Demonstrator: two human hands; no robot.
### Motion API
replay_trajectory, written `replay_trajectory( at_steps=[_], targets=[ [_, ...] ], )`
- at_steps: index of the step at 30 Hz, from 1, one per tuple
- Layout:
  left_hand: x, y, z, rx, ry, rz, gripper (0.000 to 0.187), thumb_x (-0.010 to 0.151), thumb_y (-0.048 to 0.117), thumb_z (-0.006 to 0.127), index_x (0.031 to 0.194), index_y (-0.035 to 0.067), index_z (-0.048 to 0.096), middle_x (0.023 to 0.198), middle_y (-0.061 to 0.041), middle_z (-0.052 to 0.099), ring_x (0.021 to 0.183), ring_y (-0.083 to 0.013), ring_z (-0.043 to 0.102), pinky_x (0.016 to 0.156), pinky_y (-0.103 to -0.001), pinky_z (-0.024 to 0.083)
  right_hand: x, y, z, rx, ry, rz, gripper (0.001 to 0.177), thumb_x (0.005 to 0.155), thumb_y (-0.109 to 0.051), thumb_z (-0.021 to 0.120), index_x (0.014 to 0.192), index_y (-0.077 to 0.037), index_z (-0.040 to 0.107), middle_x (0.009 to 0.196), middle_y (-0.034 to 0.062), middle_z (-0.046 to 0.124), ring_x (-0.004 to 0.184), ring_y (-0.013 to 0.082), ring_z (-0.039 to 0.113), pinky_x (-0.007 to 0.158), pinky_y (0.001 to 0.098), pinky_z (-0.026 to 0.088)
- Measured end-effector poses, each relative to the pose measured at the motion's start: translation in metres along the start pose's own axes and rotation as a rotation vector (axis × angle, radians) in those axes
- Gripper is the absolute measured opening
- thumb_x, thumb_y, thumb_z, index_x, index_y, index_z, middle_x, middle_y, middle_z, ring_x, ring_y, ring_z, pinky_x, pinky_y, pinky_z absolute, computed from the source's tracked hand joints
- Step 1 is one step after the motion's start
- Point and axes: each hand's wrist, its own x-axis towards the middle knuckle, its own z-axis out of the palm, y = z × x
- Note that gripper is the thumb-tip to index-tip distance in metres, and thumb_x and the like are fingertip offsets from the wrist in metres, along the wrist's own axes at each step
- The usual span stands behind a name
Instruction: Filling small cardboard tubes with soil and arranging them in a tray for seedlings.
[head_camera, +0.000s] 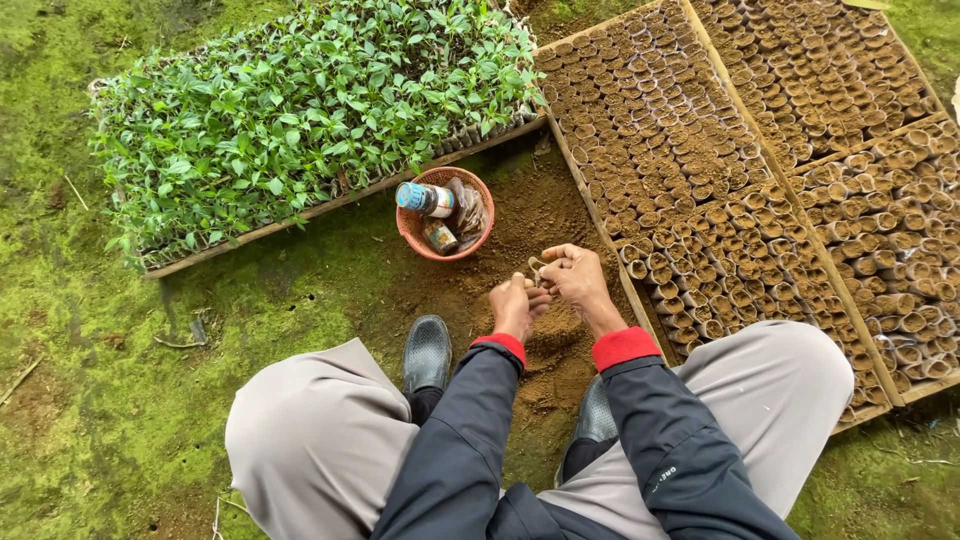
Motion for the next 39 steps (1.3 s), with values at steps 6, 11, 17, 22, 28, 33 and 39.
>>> replay_trajectory(
  at_steps=[6,11,17,22,28,33,39],
  targets=[
    [-0.006,0.013,0.007,-0.464,-0.220,-0.181,0.019,0.107,0.022,0.049,0.107,0.004,0.057,0.089,-0.013,0.067,0.078,-0.0243,0.073,0.080,-0.043,0.065,-0.012,-0.015,-0.006,-0.137,-0.062,-0.044,0.032,0.077,0.005,0.070,0.109,0.003,0.072,0.072,0.0114,0.071,0.057,0.0130,0.064,0.047,0.0241,0.056],
    [-0.009,0.019,0.012,-0.517,-0.229,-0.111,0.019,0.104,0.014,0.056,0.113,0.001,0.068,0.100,-0.018,0.073,0.084,-0.0248,0.074,0.082,-0.044,0.064,0.001,0.003,-0.012,-0.518,-0.006,-0.058,0.031,0.073,-0.023,0.081,0.103,-0.018,0.079,0.068,0.0002,0.074,0.071,0.0163,0.072,0.070,0.0370,0.057],
    [-0.016,0.018,0.011,-0.428,-0.251,-0.020,0.025,0.103,0.012,0.058,0.123,0.002,0.069,0.099,-0.016,0.069,0.083,-0.0237,0.071,0.083,-0.045,0.065,-0.018,-0.022,-0.003,-0.638,0.093,-0.001,0.033,0.081,-0.038,0.075,0.109,-0.021,0.078,0.075,-0.0001,0.073,0.087,0.0237,0.074,0.082,0.0447,0.058],
    [0.015,0.002,0.001,-0.430,-0.279,-0.061,0.029,0.104,0.013,0.056,0.131,0.003,0.064,0.107,-0.026,0.072,0.087,-0.0342,0.075,0.086,-0.053,0.064,-0.015,-0.023,-0.002,-0.748,0.045,0.047,0.045,0.080,-0.036,0.077,0.121,-0.019,0.074,0.083,0.0018,0.076,0.098,0.0304,0.074,0.090,0.0505,0.056],
    [0.018,0.016,-0.014,-0.570,-0.220,-0.109,0.029,0.106,0.015,0.052,0.127,-0.001,0.063,0.118,-0.030,0.069,0.098,-0.0393,0.075,0.085,-0.049,0.066,0.007,-0.002,-0.010,-0.630,0.087,0.017,0.048,0.081,-0.041,0.081,0.120,-0.015,0.074,0.093,0.0061,0.077,0.103,0.0314,0.073,0.092,0.0504,0.056],
    [0.021,0.022,-0.024,-0.637,-0.220,-0.109,0.029,0.108,0.017,0.048,0.124,0.000,0.064,0.125,-0.031,0.066,0.102,-0.0407,0.073,0.087,-0.049,0.065,0.061,0.108,-0.018,-0.913,0.052,-0.057,0.036,0.089,-0.035,0.076,0.115,-0.009,0.073,0.105,0.0174,0.075,0.102,0.0394,0.073,0.088,0.0509,0.060],
    [0.002,0.041,-0.022,-0.678,-0.231,-0.101,0.030,0.109,0.016,0.046,0.127,-0.002,0.063,0.129,-0.032,0.064,0.104,-0.0412,0.072,0.089,-0.048,0.065,0.011,0.131,0.030,-1.239,-0.258,-0.286,0.068,0.090,-0.033,0.072,0.136,0.013,0.053,0.137,0.0372,0.048,0.116,0.0560,0.061,0.094,0.0580,0.059]
  ],
)
